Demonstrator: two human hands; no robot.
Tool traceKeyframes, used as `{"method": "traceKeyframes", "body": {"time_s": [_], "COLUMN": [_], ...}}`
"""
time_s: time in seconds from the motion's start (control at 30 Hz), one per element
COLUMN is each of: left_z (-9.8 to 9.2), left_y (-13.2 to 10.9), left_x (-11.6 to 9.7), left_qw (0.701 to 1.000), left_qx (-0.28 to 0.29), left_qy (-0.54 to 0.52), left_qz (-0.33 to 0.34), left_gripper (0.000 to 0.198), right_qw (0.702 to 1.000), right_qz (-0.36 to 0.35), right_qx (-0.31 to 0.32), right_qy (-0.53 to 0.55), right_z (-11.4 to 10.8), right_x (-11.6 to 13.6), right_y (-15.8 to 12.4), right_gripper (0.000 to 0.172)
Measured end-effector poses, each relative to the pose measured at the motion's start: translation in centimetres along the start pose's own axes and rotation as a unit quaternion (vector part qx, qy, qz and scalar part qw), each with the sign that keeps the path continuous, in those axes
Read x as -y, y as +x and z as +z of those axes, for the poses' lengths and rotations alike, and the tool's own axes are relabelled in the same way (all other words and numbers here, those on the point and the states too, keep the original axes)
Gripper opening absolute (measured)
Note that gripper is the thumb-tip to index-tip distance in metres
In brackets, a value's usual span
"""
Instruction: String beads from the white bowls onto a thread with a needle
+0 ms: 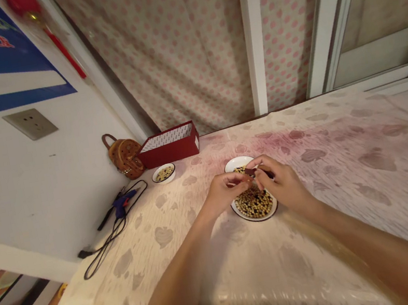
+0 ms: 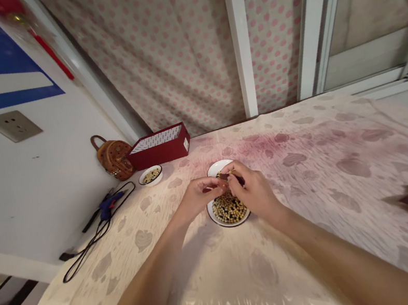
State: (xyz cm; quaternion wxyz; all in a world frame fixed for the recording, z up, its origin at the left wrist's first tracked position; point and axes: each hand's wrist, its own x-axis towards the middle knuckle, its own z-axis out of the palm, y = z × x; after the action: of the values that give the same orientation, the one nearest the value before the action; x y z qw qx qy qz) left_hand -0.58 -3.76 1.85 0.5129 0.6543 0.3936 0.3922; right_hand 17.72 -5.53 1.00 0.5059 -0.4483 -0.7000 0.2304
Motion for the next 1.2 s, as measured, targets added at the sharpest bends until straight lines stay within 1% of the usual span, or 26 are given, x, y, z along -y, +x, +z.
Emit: {"method": "traceKeyframes", "body": {"time_s": [0.1, 0.27, 0.5, 0.67, 0.8, 0.9, 0.97, 1.03, 1.07, 1.13, 1.2], "left_z": [-0.1, -0.1, -0.1, -0.1, -0.2, -0.2, -0.2, -0.2, -0.1, -0.2, -0.2], "left_y": [0.2, 0.2, 0.2, 0.2, 0.4, 1.4, 2.4, 3.4, 3.7, 4.0, 3.5], "left_x": [0.2, 0.0, -0.1, 0.0, 0.3, 0.9, 1.5, 1.9, 2.1, 2.2, 1.8], "left_qw": [0.999, 0.996, 0.996, 0.999, 0.998, 0.994, 0.985, 0.973, 0.969, 0.964, 0.960], "left_qx": [-0.012, -0.017, -0.029, -0.031, -0.052, -0.096, -0.137, -0.161, -0.162, -0.155, -0.152], "left_qy": [-0.034, -0.088, -0.089, -0.042, -0.011, 0.033, 0.089, 0.151, 0.175, 0.206, 0.229], "left_qz": [0.000, -0.003, -0.002, 0.013, 0.017, 0.038, 0.060, 0.067, 0.065, 0.058, 0.058], "left_gripper": [0.029, 0.041, 0.043, 0.042, 0.035, 0.023, 0.013, 0.007, 0.007, 0.015, 0.023], "right_qw": [1.000, 1.000, 0.999, 0.999, 1.000, 1.000, 0.999, 0.997, 0.996, 0.996, 0.995], "right_qz": [-0.008, -0.021, -0.025, -0.025, -0.013, -0.001, 0.012, 0.022, 0.025, 0.027, 0.024], "right_qx": [0.011, 0.020, 0.032, 0.041, 0.010, -0.026, -0.046, -0.065, -0.072, -0.083, -0.091], "right_qy": [0.001, 0.008, 0.016, 0.008, -0.008, -0.016, -0.024, -0.033, -0.035, -0.037, -0.036], "right_z": [0.0, 0.0, 0.0, 0.0, 0.1, 0.1, 0.0, -0.1, -0.1, -0.2, -0.2], "right_x": [0.1, 0.2, 0.1, 0.1, -0.1, -0.3, -0.4, -0.4, -0.4, -0.3, -0.3], "right_y": [0.0, 0.0, -0.1, -0.1, 0.0, 0.1, 0.2, 0.3, 0.3, 0.4, 0.4], "right_gripper": [0.017, 0.017, 0.016, 0.017, 0.016, 0.017, 0.017, 0.018, 0.018, 0.017, 0.017]}}
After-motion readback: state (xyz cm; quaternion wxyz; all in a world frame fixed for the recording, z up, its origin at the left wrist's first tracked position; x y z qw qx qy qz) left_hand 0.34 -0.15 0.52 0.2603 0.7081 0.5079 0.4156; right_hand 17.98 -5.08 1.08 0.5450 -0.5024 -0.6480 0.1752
